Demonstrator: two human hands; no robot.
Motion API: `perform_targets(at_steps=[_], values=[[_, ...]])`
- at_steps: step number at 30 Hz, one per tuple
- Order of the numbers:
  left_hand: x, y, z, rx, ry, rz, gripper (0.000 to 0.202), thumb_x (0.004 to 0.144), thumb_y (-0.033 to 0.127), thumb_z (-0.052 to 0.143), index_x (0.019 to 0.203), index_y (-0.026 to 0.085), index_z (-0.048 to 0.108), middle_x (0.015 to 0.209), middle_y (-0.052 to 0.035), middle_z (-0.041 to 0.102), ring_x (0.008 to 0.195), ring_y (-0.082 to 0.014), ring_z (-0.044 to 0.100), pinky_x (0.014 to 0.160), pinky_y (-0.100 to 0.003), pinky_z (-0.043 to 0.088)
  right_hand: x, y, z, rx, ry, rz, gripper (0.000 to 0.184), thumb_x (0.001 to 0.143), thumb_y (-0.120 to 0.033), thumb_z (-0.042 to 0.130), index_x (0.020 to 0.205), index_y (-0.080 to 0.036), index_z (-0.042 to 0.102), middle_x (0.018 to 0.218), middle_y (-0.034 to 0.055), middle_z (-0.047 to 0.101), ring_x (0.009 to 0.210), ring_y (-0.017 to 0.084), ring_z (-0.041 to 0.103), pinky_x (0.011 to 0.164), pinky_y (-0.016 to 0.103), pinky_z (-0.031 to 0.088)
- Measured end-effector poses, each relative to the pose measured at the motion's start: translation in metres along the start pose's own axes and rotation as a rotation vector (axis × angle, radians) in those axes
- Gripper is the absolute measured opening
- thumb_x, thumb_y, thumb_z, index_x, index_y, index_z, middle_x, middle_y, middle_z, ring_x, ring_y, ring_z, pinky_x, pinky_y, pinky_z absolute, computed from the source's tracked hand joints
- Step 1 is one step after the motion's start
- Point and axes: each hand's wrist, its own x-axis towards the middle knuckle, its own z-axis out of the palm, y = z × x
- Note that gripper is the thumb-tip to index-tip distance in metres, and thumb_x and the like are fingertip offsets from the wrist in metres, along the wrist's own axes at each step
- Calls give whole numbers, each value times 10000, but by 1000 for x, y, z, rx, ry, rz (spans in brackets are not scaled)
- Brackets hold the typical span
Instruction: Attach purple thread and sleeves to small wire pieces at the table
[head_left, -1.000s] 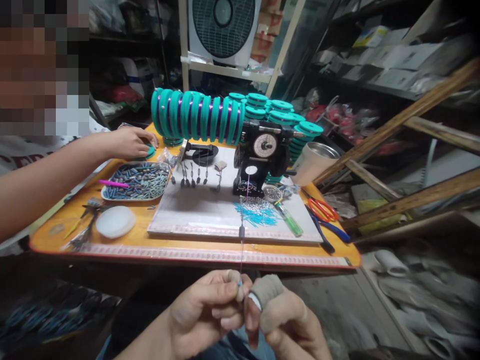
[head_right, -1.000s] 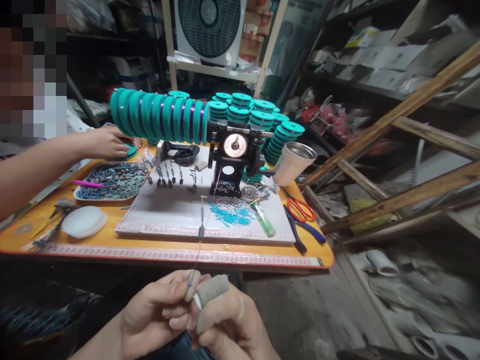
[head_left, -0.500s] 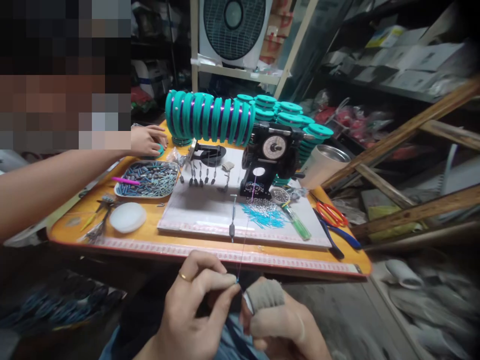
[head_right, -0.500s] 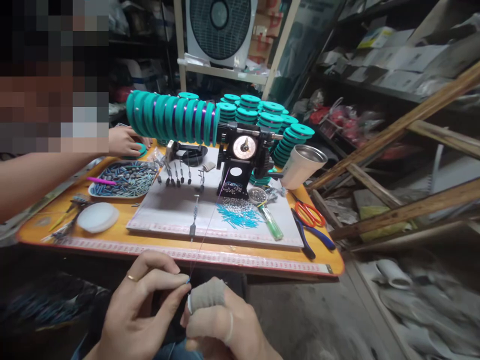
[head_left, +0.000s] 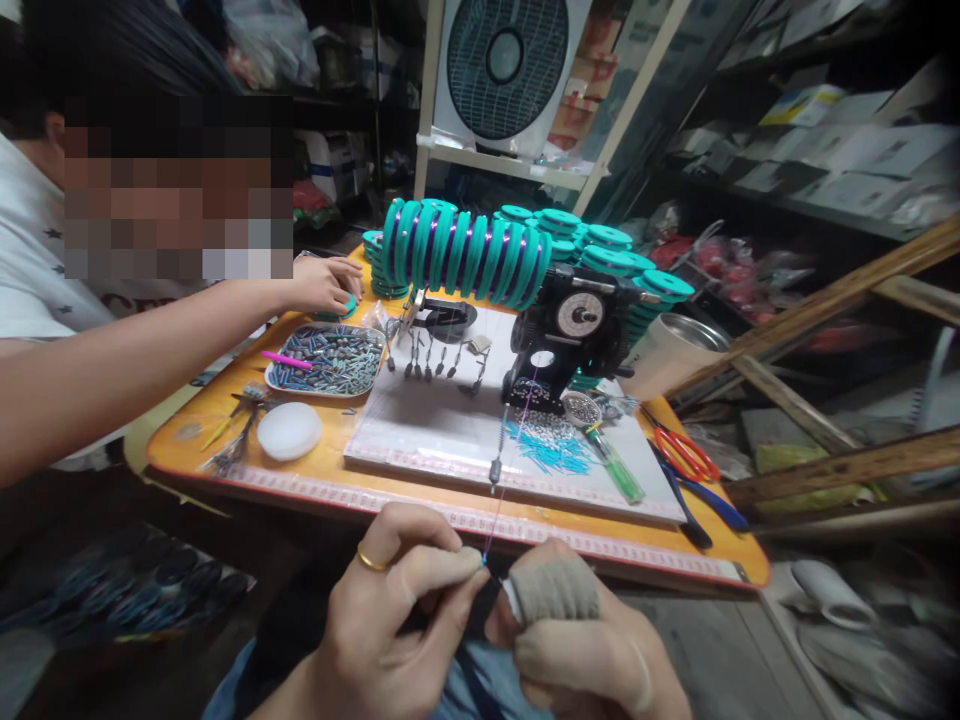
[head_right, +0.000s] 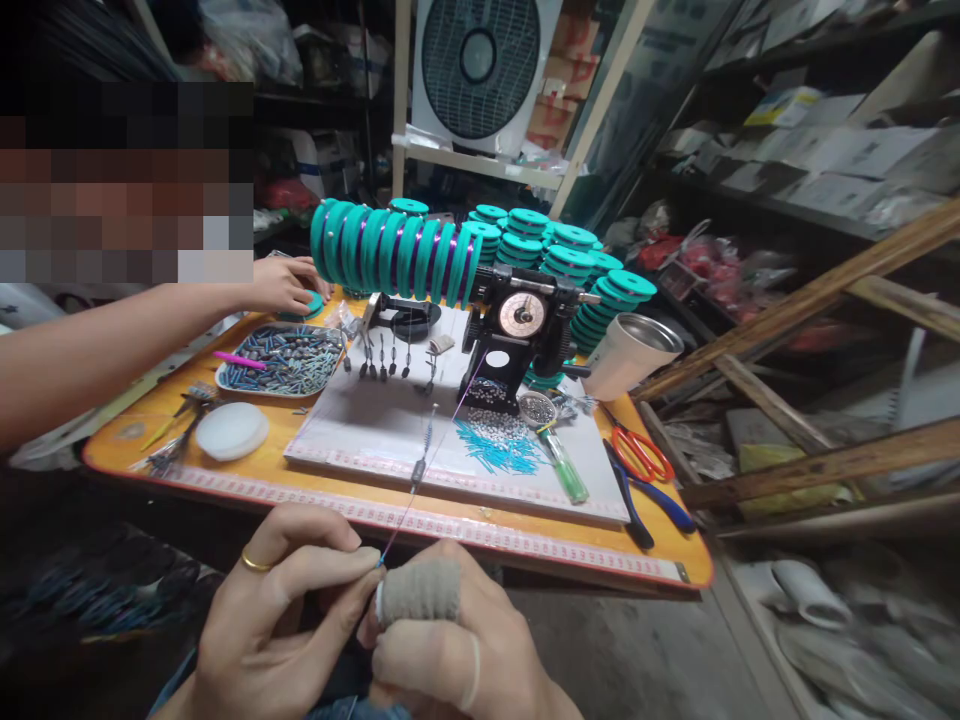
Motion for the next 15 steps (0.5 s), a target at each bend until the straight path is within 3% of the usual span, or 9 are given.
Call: perform_targets(at_steps=[4, 7, 8, 10, 12, 15], values=[[1, -1, -2, -19, -14, -11, 283, 840, -39, 628, 1035, 165, 639, 986, -34, 526, 804, -90, 616, 669, -156, 538, 17, -7, 0, 30, 150, 141, 123, 1122, -246, 457, 1120, -245, 580, 947, 66, 565, 847, 208, 607, 747, 307, 550], [5, -3, -4, -41, -37, -4, 276, 842, -41, 623, 1018, 170, 646, 978, -32, 525, 806, -84, 603, 646, -136, 522, 33, -2, -3, -73, 71, 93, 173, 1099, -133, 450, 1180, -248, 551, 1074, 66, 591, 999, 220, 604, 956, 381, 489], [6, -3, -5, -42, -51, -4, 277, 844, -43, 618, 1016, 172, 647, 974, -32, 527, 822, -89, 606, 666, -134, 529, 38, 2, -5, -117, 18, 66, 219, 1072, -76, 447, 1175, -244, 541, 1090, 60, 590, 989, 208, 602, 943, 364, 486], [8, -5, -8, -25, -81, 3, 285, 848, -48, 607, 1023, 174, 642, 973, -36, 532, 861, -100, 617, 728, -138, 546, 46, 9, -8, -202, -64, 47, 299, 1000, 5, 412, 1138, -234, 526, 1038, 46, 562, 851, 172, 588, 766, 278, 496], [9, -8, -11, 4, -111, 33, 283, 856, -52, 590, 1025, 173, 626, 979, -44, 542, 880, -111, 626, 783, -157, 557, 52, 15, -10, -295, -120, 50, 338, 945, 19, 379, 1128, -227, 521, 943, 27, 505, 709, 148, 522, 607, 227, 417], [11, -15, -16, 100, -153, 135, 268, 871, -50, 571, 1026, 166, 605, 959, -56, 579, 862, -134, 645, 811, -207, 561, 61, 19, -9, -415, -162, 98, 322, 941, -4, 347, 1132, -203, 515, 878, 18, 463, 660, 150, 467, 571, 229, 347]])
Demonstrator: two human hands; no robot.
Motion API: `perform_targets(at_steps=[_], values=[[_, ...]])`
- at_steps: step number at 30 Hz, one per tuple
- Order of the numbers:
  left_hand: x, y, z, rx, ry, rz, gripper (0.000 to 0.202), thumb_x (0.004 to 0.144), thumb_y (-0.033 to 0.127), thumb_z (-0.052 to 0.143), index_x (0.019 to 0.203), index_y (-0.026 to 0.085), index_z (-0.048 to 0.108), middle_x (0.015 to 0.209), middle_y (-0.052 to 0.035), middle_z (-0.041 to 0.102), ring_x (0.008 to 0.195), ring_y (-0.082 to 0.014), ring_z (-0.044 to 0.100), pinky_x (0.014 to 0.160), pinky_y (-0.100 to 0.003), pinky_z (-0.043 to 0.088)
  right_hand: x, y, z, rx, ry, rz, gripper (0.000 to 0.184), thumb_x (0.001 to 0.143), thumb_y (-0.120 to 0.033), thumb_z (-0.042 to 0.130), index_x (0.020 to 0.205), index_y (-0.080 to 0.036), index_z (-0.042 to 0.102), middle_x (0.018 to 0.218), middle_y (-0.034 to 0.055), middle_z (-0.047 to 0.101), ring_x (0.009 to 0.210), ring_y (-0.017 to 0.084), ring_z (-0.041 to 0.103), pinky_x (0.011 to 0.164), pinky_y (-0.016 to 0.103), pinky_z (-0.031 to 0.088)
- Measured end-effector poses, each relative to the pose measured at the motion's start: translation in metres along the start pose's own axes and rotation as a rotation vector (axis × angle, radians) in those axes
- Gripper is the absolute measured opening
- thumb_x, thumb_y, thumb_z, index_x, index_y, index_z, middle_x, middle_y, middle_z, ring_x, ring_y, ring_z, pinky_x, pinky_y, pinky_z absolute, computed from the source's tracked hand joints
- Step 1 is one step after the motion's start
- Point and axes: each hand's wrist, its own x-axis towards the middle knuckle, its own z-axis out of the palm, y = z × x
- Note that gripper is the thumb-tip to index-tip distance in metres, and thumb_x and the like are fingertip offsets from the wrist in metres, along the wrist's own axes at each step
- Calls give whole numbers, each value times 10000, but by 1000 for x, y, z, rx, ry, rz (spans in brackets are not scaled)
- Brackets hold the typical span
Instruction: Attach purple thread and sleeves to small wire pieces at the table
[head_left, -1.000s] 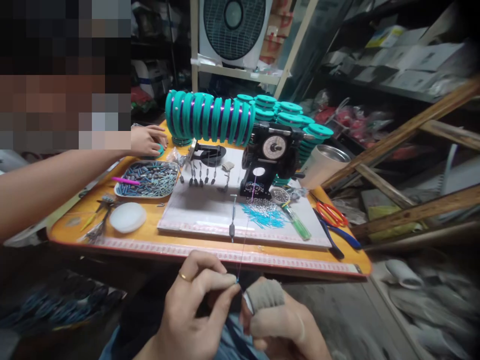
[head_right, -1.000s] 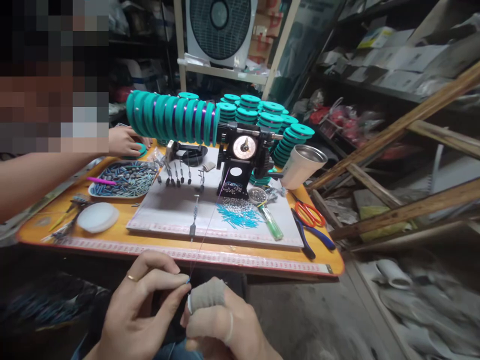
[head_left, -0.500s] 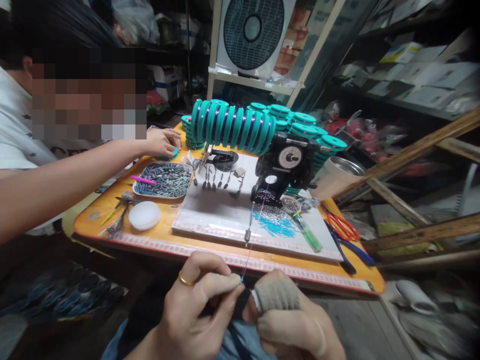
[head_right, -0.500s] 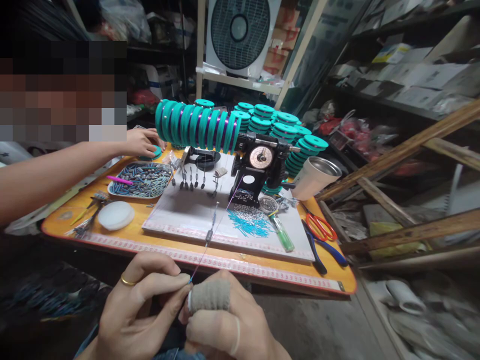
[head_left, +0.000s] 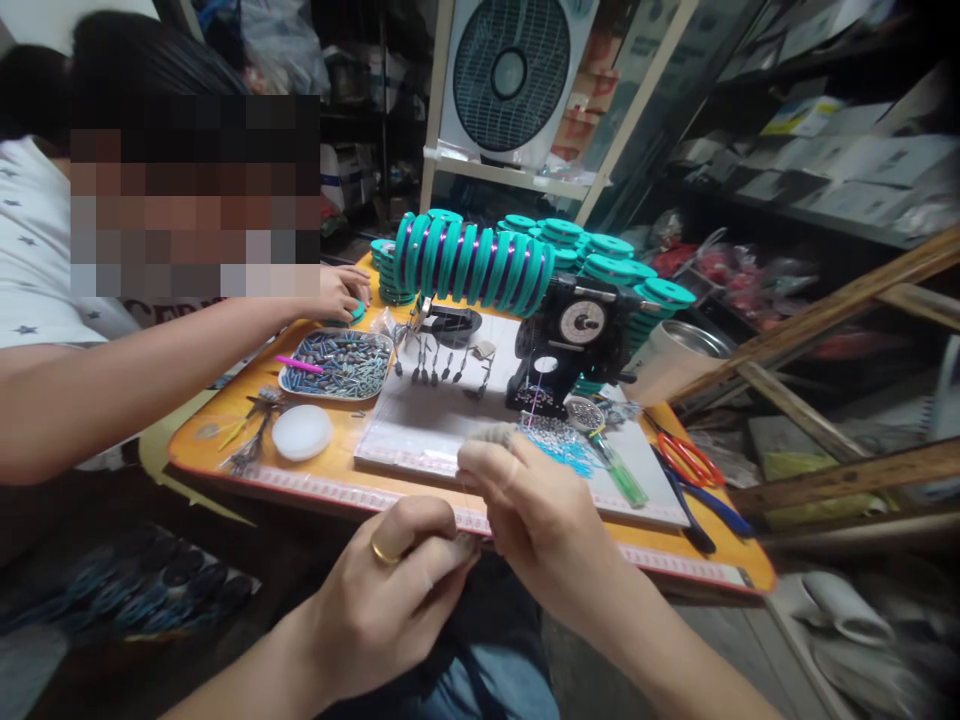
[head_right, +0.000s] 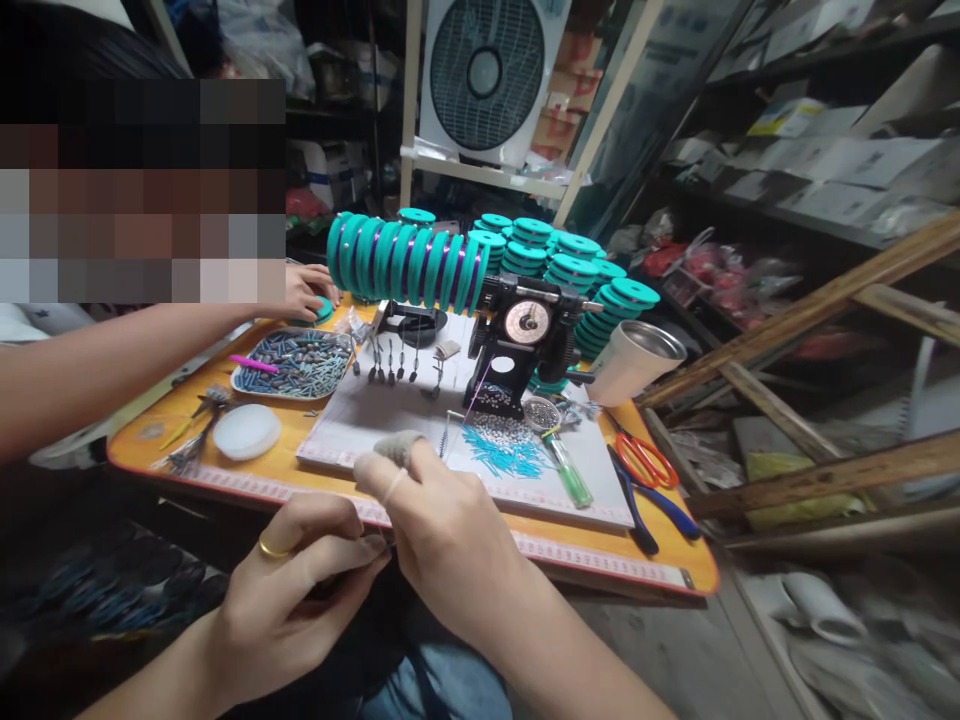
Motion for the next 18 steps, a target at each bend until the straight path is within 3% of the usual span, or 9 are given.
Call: perform_targets(at_steps=[5, 7, 8, 10, 13, 16, 18], values=[[5, -10, -12, 219, -166, 292, 247, 886, -25, 553, 1070, 134, 598, 984, -115, 700, 811, -197, 682, 742, -309, 548, 16, -1, 3, -29, -29, 83, 210, 1009, -42, 347, 955, -173, 503, 811, 17, 472, 657, 160, 457, 592, 250, 331], [10, -9, -16, 172, -211, 285, 247, 882, -27, 549, 1060, 138, 594, 991, -122, 716, 834, -209, 684, 735, -310, 536, 17, 0, 4, -23, -31, 69, 191, 1019, -53, 362, 953, -175, 493, 806, 17, 486, 664, 164, 470, 598, 255, 345], [12, -8, -16, 90, -216, 199, 232, 881, -29, 550, 1025, 147, 595, 978, -112, 715, 832, -197, 680, 735, -296, 529, 14, 1, 3, -16, -20, 47, 171, 1028, -62, 368, 988, -177, 488, 828, 22, 502, 684, 169, 488, 609, 256, 365], [15, -4, -16, -187, -200, -108, 163, 901, 7, 558, 907, 165, 595, 905, -69, 690, 788, -153, 654, 703, -244, 507, 6, 4, 1, 13, 11, -28, 169, 1034, -70, 378, 1131, -182, 458, 944, 54, 543, 775, 181, 539, 653, 258, 428], [19, -2, -11, -749, -169, -646, 153, 910, 176, 654, 768, 161, 598, 854, -38, 648, 780, -125, 605, 689, -203, 466, -11, 7, -6, 25, 15, -228, 385, 948, -19, 373, 1301, -174, 382, 1098, 108, 559, 944, 209, 573, 798, 321, 511], [20, -3, -4, -1214, -184, -1037, 319, 778, 343, 827, 712, 131, 599, 795, -33, 600, 686, -95, 507, 614, -183, 387, -23, 6, -10, -159, -74, -349, 358, 883, 10, 411, 1162, -194, 506, 1009, 72, 609, 881, 211, 585, 938, 464, 474], [20, -3, 0, -1361, -204, -1177, 401, 706, 372, 886, 681, 118, 577, 707, -8, 529, 609, -68, 415, 561, -172, 317, -25, 4, -9, -246, -78, -330, 240, 884, 8, 480, 974, -205, 547, 866, 25, 614, 779, 184, 590, 955, 461, 455]])
